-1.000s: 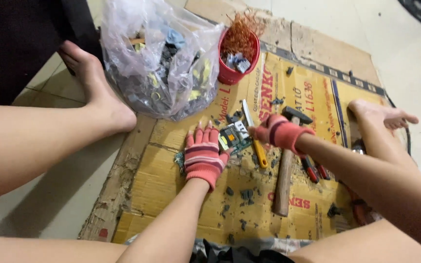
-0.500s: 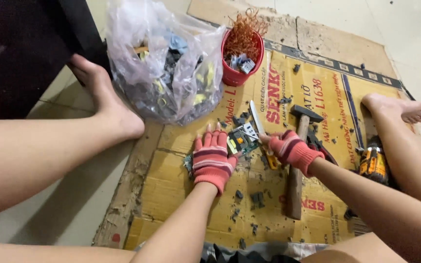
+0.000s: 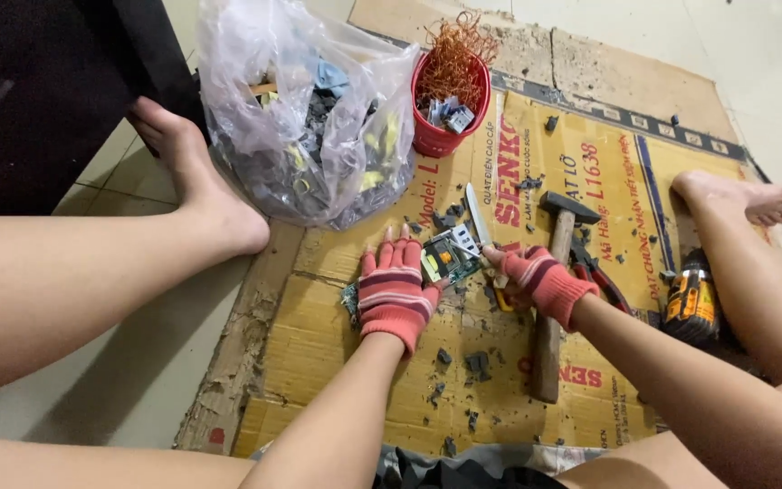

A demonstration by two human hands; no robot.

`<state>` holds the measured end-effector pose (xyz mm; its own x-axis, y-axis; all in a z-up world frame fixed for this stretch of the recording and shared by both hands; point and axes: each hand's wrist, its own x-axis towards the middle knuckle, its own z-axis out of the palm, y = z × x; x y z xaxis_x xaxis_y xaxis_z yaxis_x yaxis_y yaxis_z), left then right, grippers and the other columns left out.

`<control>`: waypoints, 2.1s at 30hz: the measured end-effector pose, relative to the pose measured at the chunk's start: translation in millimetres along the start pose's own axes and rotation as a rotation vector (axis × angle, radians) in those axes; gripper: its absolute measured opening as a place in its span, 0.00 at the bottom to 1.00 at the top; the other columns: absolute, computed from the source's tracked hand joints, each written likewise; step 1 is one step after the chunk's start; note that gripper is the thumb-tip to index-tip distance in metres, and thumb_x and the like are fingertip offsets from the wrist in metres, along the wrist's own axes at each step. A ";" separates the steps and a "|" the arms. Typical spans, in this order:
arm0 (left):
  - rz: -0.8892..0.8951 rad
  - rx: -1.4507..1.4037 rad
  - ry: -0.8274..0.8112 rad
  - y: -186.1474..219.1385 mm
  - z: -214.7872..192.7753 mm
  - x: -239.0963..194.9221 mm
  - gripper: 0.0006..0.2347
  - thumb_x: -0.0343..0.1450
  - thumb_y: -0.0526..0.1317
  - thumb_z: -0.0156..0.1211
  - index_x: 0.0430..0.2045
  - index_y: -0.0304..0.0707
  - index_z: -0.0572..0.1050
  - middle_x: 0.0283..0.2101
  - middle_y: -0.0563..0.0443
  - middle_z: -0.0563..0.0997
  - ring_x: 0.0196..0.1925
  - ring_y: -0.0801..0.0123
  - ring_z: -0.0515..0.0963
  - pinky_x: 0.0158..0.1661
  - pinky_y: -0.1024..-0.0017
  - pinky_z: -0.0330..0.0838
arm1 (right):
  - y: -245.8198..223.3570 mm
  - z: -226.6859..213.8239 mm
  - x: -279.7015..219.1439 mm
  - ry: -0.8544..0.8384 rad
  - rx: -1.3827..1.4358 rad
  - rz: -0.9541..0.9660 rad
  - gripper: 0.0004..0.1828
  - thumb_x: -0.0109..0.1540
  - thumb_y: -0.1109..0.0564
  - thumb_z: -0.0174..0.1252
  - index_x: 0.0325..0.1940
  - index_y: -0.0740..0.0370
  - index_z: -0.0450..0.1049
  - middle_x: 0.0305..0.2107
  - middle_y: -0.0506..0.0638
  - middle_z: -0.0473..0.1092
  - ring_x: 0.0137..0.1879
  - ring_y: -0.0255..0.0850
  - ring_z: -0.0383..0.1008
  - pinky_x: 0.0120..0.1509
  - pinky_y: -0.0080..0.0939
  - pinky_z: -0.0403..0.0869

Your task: The person sits on the floor and uses a hammer and a knife to break apart a circuit board. They repeatedly strike the board with the hammer and pry off components with the knife, separating metal and plastic parts.

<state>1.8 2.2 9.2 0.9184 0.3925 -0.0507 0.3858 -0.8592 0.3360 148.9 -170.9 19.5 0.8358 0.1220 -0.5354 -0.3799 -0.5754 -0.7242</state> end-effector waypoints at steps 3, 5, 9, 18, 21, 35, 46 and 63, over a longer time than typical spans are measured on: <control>-0.007 -0.024 -0.019 0.8 -5.8 0.7 0.32 0.68 0.67 0.52 0.59 0.47 0.63 0.67 0.49 0.67 0.72 0.60 0.61 0.70 0.53 0.48 | 5.9 3.2 1.7 -0.014 0.094 0.067 0.22 0.58 0.46 0.68 0.42 0.67 0.76 0.15 0.55 0.61 0.13 0.42 0.61 0.11 0.42 0.63; -0.014 -0.034 -0.024 0.3 -6.0 1.6 0.32 0.68 0.67 0.52 0.60 0.47 0.63 0.68 0.49 0.67 0.72 0.59 0.61 0.70 0.52 0.48 | 3.4 6.8 -4.4 -0.016 0.138 0.105 0.23 0.59 0.44 0.68 0.42 0.66 0.74 0.15 0.53 0.59 0.13 0.40 0.58 0.10 0.40 0.61; -0.019 -0.028 -0.048 1.1 1.2 3.0 0.32 0.68 0.67 0.51 0.61 0.47 0.62 0.69 0.49 0.66 0.73 0.60 0.60 0.71 0.52 0.46 | 4.7 4.5 -11.4 -0.059 0.134 0.052 0.21 0.60 0.45 0.67 0.36 0.65 0.71 0.13 0.53 0.61 0.11 0.39 0.58 0.09 0.37 0.59; -0.033 -0.073 -0.131 1.9 -26.6 -0.1 0.33 0.70 0.66 0.49 0.64 0.47 0.59 0.75 0.50 0.58 0.77 0.60 0.53 0.72 0.51 0.40 | -20.8 45.3 -93.5 0.171 -0.200 -0.153 0.22 0.56 0.46 0.59 0.47 0.61 0.81 0.38 0.67 0.76 0.47 0.52 0.75 0.53 0.51 0.73; -0.046 -0.097 -0.142 1.9 -32.0 -3.8 0.33 0.70 0.66 0.48 0.65 0.46 0.59 0.75 0.49 0.58 0.78 0.59 0.52 0.72 0.51 0.40 | -27.2 48.7 -97.5 0.192 -0.351 -0.188 0.32 0.59 0.29 0.60 0.55 0.53 0.80 0.47 0.64 0.77 0.60 0.53 0.76 0.67 0.51 0.72; 0.039 0.079 0.096 6.6 11.6 -3.6 0.28 0.64 0.56 0.65 0.57 0.51 0.67 0.66 0.51 0.70 0.70 0.58 0.64 0.67 0.48 0.52 | -54.2 -0.5 -140.4 0.100 -0.412 -0.124 0.21 0.62 0.53 0.56 0.58 0.55 0.78 0.51 0.67 0.74 0.64 0.60 0.72 0.69 0.59 0.69; -0.055 -0.005 0.058 32.1 -0.8 -6.4 0.34 0.64 0.66 0.60 0.57 0.41 0.67 0.54 0.45 0.76 0.58 0.56 0.75 0.61 0.55 0.60 | -75.3 -19.0 -185.2 0.089 -0.630 -0.192 0.17 0.60 0.62 0.63 0.54 0.60 0.78 0.47 0.66 0.76 0.55 0.61 0.78 0.58 0.60 0.79; -0.170 -0.210 -0.384 47.9 -72.7 -7.9 0.24 0.68 0.54 0.62 0.56 0.44 0.70 0.53 0.41 0.80 0.56 0.44 0.80 0.49 0.42 0.77 | -11.9 -6.1 -129.3 0.178 -1.051 -0.500 0.14 0.59 0.49 0.63 0.49 0.48 0.75 0.41 0.52 0.76 0.41 0.48 0.82 0.43 0.48 0.84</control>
<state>6.5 -18.3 94.1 0.8255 0.3379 -0.4521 0.5433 -0.6929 0.4741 47.8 -184.8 100.0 0.8744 0.4563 -0.1652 0.4496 -0.8898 -0.0778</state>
